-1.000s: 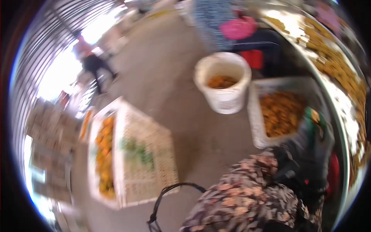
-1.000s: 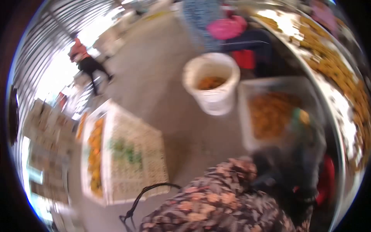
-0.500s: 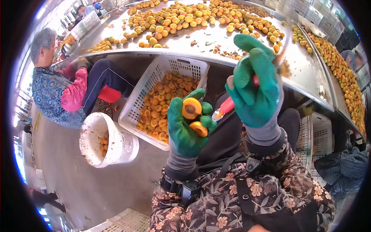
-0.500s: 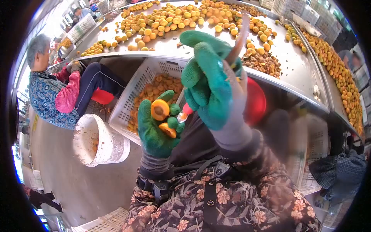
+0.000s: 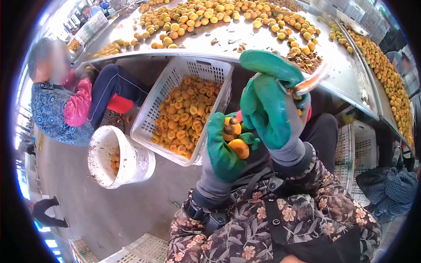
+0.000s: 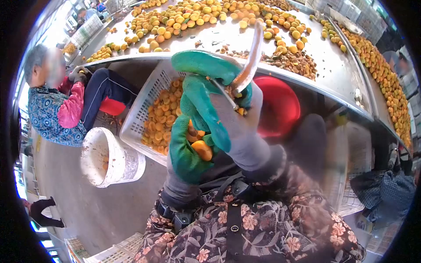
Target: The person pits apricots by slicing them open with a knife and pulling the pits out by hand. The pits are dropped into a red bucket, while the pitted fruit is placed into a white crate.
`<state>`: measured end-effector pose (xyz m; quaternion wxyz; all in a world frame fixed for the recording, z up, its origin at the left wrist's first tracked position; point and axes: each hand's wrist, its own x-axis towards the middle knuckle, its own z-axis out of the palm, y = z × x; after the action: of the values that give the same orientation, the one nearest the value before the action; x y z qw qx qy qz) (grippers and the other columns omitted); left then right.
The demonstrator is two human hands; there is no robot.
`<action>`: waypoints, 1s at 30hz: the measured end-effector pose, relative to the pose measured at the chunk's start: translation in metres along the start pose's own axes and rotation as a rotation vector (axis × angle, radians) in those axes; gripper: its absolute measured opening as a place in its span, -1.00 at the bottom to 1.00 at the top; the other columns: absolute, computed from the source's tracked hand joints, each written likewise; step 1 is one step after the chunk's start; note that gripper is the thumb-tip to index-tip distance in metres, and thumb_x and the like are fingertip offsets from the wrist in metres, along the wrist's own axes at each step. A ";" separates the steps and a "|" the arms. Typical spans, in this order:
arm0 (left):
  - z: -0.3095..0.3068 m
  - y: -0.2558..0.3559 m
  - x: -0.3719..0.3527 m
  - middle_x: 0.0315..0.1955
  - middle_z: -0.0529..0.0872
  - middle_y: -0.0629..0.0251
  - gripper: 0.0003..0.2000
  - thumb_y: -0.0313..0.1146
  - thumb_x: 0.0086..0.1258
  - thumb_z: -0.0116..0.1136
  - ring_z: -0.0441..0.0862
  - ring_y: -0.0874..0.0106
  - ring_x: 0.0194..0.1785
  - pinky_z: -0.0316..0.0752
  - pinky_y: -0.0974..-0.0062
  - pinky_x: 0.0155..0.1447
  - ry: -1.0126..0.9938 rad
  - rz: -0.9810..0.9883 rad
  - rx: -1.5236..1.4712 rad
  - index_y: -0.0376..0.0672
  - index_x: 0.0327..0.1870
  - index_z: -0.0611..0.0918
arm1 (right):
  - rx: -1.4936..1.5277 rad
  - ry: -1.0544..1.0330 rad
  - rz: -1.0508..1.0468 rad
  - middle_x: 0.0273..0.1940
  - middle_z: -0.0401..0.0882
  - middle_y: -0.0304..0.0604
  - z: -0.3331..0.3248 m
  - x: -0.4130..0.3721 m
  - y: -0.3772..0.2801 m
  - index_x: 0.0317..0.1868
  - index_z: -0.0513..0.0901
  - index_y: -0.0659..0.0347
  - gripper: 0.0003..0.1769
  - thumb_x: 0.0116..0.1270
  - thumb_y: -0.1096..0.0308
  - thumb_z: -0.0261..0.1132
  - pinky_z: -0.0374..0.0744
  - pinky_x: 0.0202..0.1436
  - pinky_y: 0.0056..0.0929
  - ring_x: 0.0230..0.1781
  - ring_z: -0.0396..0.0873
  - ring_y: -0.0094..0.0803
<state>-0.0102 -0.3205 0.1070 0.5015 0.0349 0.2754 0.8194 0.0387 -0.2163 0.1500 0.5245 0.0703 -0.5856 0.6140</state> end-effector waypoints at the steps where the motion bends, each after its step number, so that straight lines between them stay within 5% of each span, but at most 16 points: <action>1: 0.004 -0.003 -0.002 -0.32 0.53 0.24 -0.66 -0.05 0.47 -0.10 0.56 0.38 -0.36 0.53 0.35 -0.25 0.051 0.044 0.017 -0.18 -0.07 0.44 | 0.000 0.003 0.001 -0.29 0.53 0.00 0.000 0.000 -0.001 -0.01 0.47 0.50 -0.73 0.38 0.46 0.07 0.41 -0.60 -0.59 -0.60 0.43 -0.50; 4: 0.006 -0.008 0.001 -0.32 0.52 0.23 -0.69 -0.09 0.49 -0.11 0.56 0.39 -0.35 0.54 0.38 -0.24 0.076 0.171 0.136 -0.18 -0.07 0.43 | 0.322 0.126 0.297 -0.38 0.48 -0.09 -0.001 -0.002 -0.003 -0.11 0.50 0.50 -0.79 0.36 0.49 0.10 0.37 -0.58 -0.64 -0.61 0.38 -0.56; 7: 0.003 -0.013 0.003 -0.33 0.57 0.21 -0.61 -0.04 0.51 -0.19 0.58 0.42 -0.36 0.56 0.44 -0.23 -0.004 0.369 0.423 -0.23 -0.01 0.44 | 0.063 0.065 0.253 -0.38 0.48 -0.07 -0.021 -0.014 0.014 -0.11 0.47 0.49 -0.77 0.34 0.46 0.13 0.36 -0.57 -0.62 -0.59 0.39 -0.51; 9: 0.004 -0.011 0.004 -0.33 0.57 0.21 -0.61 -0.05 0.52 -0.21 0.58 0.42 -0.37 0.56 0.47 -0.25 -0.057 0.500 0.622 -0.24 -0.01 0.44 | 0.180 0.033 0.317 -0.35 0.47 -0.04 -0.024 -0.006 0.008 -0.09 0.45 0.45 -0.76 0.31 0.44 0.16 0.39 -0.54 -0.60 -0.53 0.41 -0.47; 12: 0.011 -0.009 0.001 -0.34 0.56 0.22 -0.60 -0.04 0.52 -0.23 0.57 0.42 -0.40 0.55 0.49 -0.29 -0.042 0.309 0.430 -0.24 -0.01 0.43 | 0.317 0.077 0.397 -0.31 0.48 -0.05 -0.023 -0.004 0.003 -0.06 0.45 0.40 -0.73 0.28 0.42 0.18 0.47 -0.41 -0.50 -0.44 0.46 -0.38; 13: 0.016 -0.008 -0.002 -0.35 0.56 0.22 -0.60 -0.04 0.52 -0.23 0.56 0.42 -0.41 0.54 0.49 -0.30 -0.010 0.477 0.768 -0.25 -0.02 0.44 | 0.341 0.104 0.420 -0.31 0.48 -0.07 -0.026 -0.009 0.006 -0.04 0.44 0.39 -0.71 0.29 0.39 0.17 0.50 -0.35 -0.45 -0.42 0.47 -0.34; 14: 0.015 -0.011 0.000 -0.37 0.55 0.25 -0.60 -0.03 0.52 -0.23 0.54 0.44 -0.43 0.53 0.51 -0.32 -0.044 0.434 0.640 -0.23 -0.05 0.45 | 0.365 0.132 0.442 -0.30 0.49 -0.08 -0.030 -0.014 0.010 -0.01 0.43 0.37 -0.69 0.31 0.36 0.16 0.53 -0.29 -0.41 -0.39 0.48 -0.31; 15: 0.014 -0.015 0.003 -0.39 0.55 0.28 -0.60 -0.02 0.52 -0.23 0.53 0.46 -0.44 0.51 0.54 -0.34 -0.072 0.389 0.509 -0.22 -0.07 0.46 | -0.063 -0.047 0.312 -0.28 0.49 -0.11 -0.044 -0.021 0.020 0.02 0.41 0.34 -0.66 0.35 0.27 0.08 0.53 -0.25 -0.38 -0.38 0.49 -0.29; 16: 0.013 -0.018 0.005 -0.42 0.54 0.31 -0.61 -0.02 0.51 -0.23 0.52 0.48 -0.46 0.49 0.56 -0.37 -0.094 0.345 0.380 -0.20 -0.09 0.47 | -0.171 -0.045 0.252 -0.27 0.49 -0.12 -0.046 -0.024 0.025 0.04 0.41 0.34 -0.66 0.36 0.28 0.07 0.53 -0.26 -0.41 -0.37 0.48 -0.33; 17: -0.005 -0.026 0.015 -0.43 0.53 0.34 -0.62 -0.02 0.51 -0.23 0.51 0.50 -0.47 0.47 0.59 -0.38 -0.190 0.110 -0.142 -0.18 -0.13 0.48 | -0.244 -0.007 0.217 -0.26 0.49 -0.14 -0.049 -0.025 0.027 0.06 0.40 0.34 -0.65 0.37 0.29 0.06 0.52 -0.26 -0.44 -0.37 0.48 -0.36; 20: -0.034 -0.030 0.024 -0.52 0.46 0.45 -0.79 -0.15 0.48 -0.13 0.41 0.61 -0.53 0.38 0.69 -0.45 -0.772 -0.129 -1.343 -0.07 -0.24 0.46 | -0.133 0.142 0.314 -0.23 0.49 -0.17 -0.049 -0.030 0.037 0.12 0.38 0.33 -0.65 0.40 0.33 0.03 0.50 -0.29 -0.53 -0.37 0.46 -0.46; 21: 0.005 0.000 -0.004 -0.48 0.47 0.48 -0.80 -0.18 0.51 -0.15 0.43 0.64 -0.45 0.39 0.67 -0.37 -0.332 -0.348 -1.170 -0.06 -0.26 0.47 | -0.075 0.172 0.350 -0.21 0.49 -0.18 -0.048 -0.029 0.044 0.14 0.37 0.32 -0.64 0.41 0.34 0.02 0.50 -0.29 -0.56 -0.36 0.46 -0.49; 23: 0.019 -0.010 0.002 -0.43 0.47 0.51 -0.82 -0.21 0.52 -0.13 0.44 0.66 -0.34 0.40 0.63 -0.24 0.020 0.071 -0.561 -0.05 -0.27 0.48 | 0.021 0.219 0.385 -0.19 0.48 -0.21 -0.046 -0.021 0.055 0.18 0.36 0.32 -0.63 0.43 0.36 0.00 0.49 -0.31 -0.62 -0.36 0.45 -0.56; 25: 0.011 -0.050 0.032 -0.42 0.46 0.51 -0.83 -0.20 0.51 -0.09 0.44 0.65 -0.31 0.41 0.61 -0.19 -0.064 0.642 -0.084 -0.05 -0.26 0.48 | 0.068 0.281 0.354 -0.17 0.48 -0.23 -0.041 -0.017 0.054 0.23 0.34 0.31 -0.62 0.45 0.39 -0.02 0.48 -0.32 -0.67 -0.36 0.44 -0.62; 28: 0.001 -0.049 0.038 -0.40 0.47 0.51 -0.84 -0.21 0.50 -0.06 0.45 0.64 -0.29 0.42 0.60 -0.16 -0.182 0.539 -0.257 -0.06 -0.22 0.49 | 0.026 0.329 0.334 -0.17 0.50 -0.25 -0.042 -0.009 0.060 0.22 0.37 0.32 -0.62 0.44 0.43 -0.02 0.46 -0.35 -0.71 -0.39 0.42 -0.67; 30: -0.009 -0.050 0.040 -0.26 0.47 0.45 -0.88 -0.30 0.47 -0.08 0.42 0.61 -0.14 0.39 0.59 -0.04 -0.089 0.588 -0.040 -0.09 -0.12 0.45 | -0.093 0.142 0.439 0.10 0.39 -0.27 -0.057 -0.013 0.072 0.25 0.37 0.24 -0.59 0.42 0.36 0.05 0.46 -0.09 -0.66 -0.09 0.42 -0.62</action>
<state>0.0075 -0.2735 0.0665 0.2549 0.1392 0.2148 0.9325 0.0224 -0.1608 0.0773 0.4211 -0.1266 -0.5761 0.6890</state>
